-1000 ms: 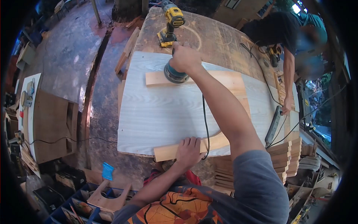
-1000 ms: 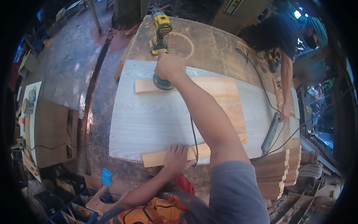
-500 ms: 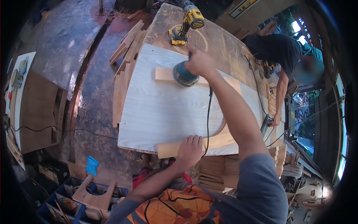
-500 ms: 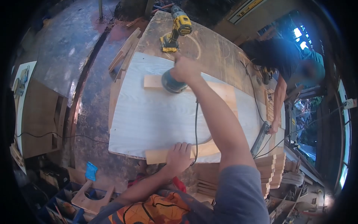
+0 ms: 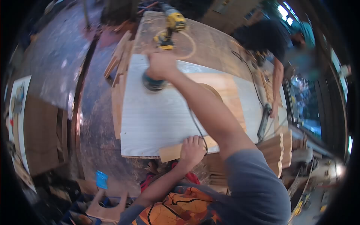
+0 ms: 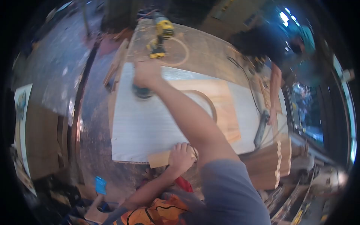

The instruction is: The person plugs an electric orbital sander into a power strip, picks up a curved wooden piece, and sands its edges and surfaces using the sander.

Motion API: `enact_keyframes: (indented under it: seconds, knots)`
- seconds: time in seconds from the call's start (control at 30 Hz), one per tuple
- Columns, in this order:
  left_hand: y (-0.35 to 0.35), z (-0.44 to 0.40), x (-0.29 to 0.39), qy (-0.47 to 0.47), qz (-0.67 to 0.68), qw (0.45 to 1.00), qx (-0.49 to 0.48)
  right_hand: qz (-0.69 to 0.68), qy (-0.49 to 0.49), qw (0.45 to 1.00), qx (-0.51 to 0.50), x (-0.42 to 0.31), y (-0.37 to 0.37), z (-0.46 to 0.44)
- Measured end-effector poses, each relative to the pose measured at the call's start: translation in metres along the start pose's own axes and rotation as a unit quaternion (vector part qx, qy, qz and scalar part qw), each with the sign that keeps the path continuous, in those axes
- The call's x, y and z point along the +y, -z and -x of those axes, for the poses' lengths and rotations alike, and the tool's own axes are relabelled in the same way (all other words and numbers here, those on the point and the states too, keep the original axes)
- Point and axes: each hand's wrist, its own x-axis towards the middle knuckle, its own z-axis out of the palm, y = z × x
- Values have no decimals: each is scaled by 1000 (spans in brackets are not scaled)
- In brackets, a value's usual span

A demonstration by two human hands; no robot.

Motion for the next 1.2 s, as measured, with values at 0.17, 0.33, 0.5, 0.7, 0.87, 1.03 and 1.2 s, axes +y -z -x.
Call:
enact_keyframes:
  seconds: [0.17, 0.33, 0.5, 0.7, 0.87, 1.03, 1.2]
  knots:
    - [21, -2, 1, 39, -15, 999, 1, -61, -112, 992, -23, 16, 25, -7]
    - [5, -6, -1, 22, 1, 1000, 3, -39, -181, 982, -49, 117, 28, 2]
    - [1, -6, -2, 33, -5, 999, -6, -41, -236, 969, -56, 197, 39, 38]
    - [4, -9, 4, 39, -24, 999, -15, -26, -224, 974, -24, 287, 14, 39]
    - [2, -14, 11, 45, -36, 998, 21, 12, -180, 983, 12, 292, 25, 97]
    - [4, -15, 17, 35, -80, 995, 45, -1, -146, 988, -44, 315, 35, 150]
    - [16, -7, 13, 5, -32, 999, -9, -43, -128, 991, -12, 315, 36, 216]
